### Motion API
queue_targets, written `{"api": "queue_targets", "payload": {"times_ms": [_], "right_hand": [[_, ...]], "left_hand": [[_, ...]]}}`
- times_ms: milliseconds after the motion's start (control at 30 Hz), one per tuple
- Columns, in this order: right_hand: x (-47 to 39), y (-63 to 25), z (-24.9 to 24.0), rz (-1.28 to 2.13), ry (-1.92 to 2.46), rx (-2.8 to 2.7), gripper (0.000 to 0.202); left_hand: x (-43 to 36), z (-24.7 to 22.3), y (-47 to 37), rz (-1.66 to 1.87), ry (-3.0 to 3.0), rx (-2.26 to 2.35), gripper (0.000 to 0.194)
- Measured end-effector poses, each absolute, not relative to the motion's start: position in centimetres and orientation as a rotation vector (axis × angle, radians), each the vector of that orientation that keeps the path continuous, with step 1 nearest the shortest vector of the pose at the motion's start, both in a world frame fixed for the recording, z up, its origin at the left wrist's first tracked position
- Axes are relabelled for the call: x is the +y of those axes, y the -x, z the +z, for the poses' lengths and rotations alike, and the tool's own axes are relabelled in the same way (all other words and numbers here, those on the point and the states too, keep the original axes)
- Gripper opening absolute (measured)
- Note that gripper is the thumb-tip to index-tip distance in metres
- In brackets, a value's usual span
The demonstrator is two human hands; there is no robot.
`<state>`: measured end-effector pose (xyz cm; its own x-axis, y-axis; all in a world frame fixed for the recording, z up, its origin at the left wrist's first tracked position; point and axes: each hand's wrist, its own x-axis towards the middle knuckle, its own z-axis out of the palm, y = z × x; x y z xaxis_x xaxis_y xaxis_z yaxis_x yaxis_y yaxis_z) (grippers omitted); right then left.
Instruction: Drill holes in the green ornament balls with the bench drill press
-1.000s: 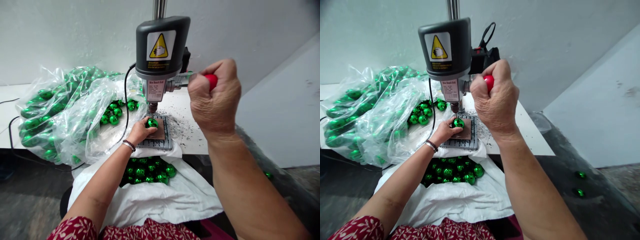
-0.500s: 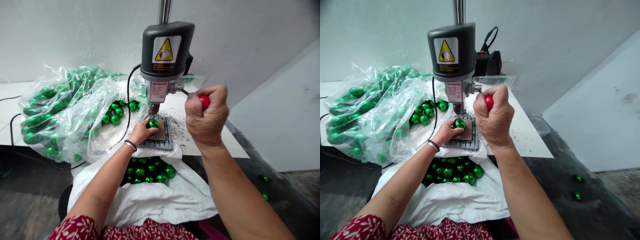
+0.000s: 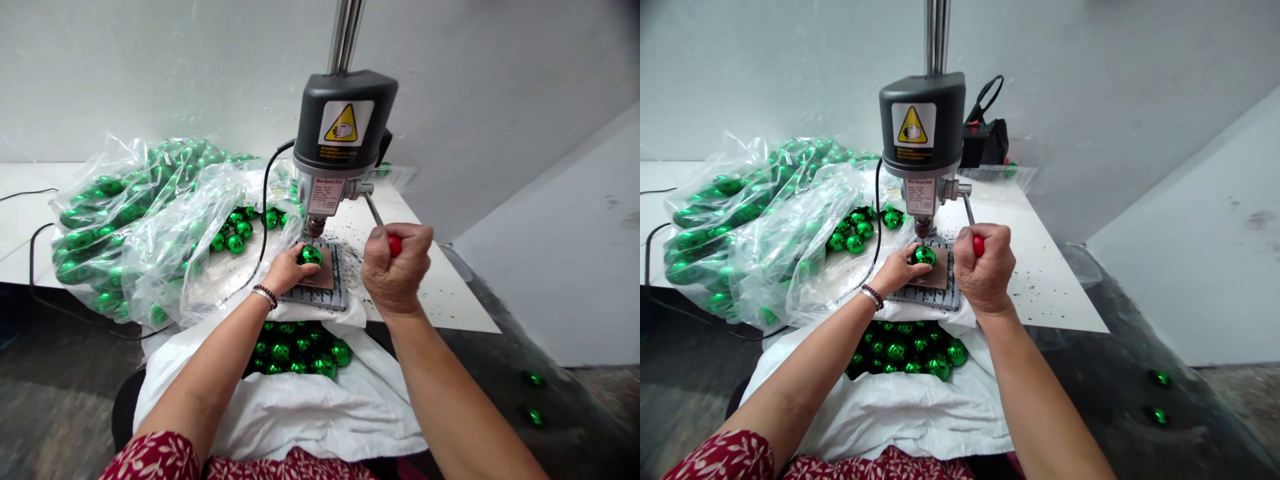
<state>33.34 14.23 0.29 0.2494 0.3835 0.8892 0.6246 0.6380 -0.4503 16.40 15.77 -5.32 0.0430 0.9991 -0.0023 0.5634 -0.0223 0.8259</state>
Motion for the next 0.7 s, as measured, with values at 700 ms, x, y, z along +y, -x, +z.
{"api": "queue_targets", "payload": {"times_ms": [700], "right_hand": [[17.7,-34.4,9.4,0.015,1.132,-1.454,0.019]], "left_hand": [[9.9,-3.7,-10.6,0.833,-1.712,1.555,0.052]]}}
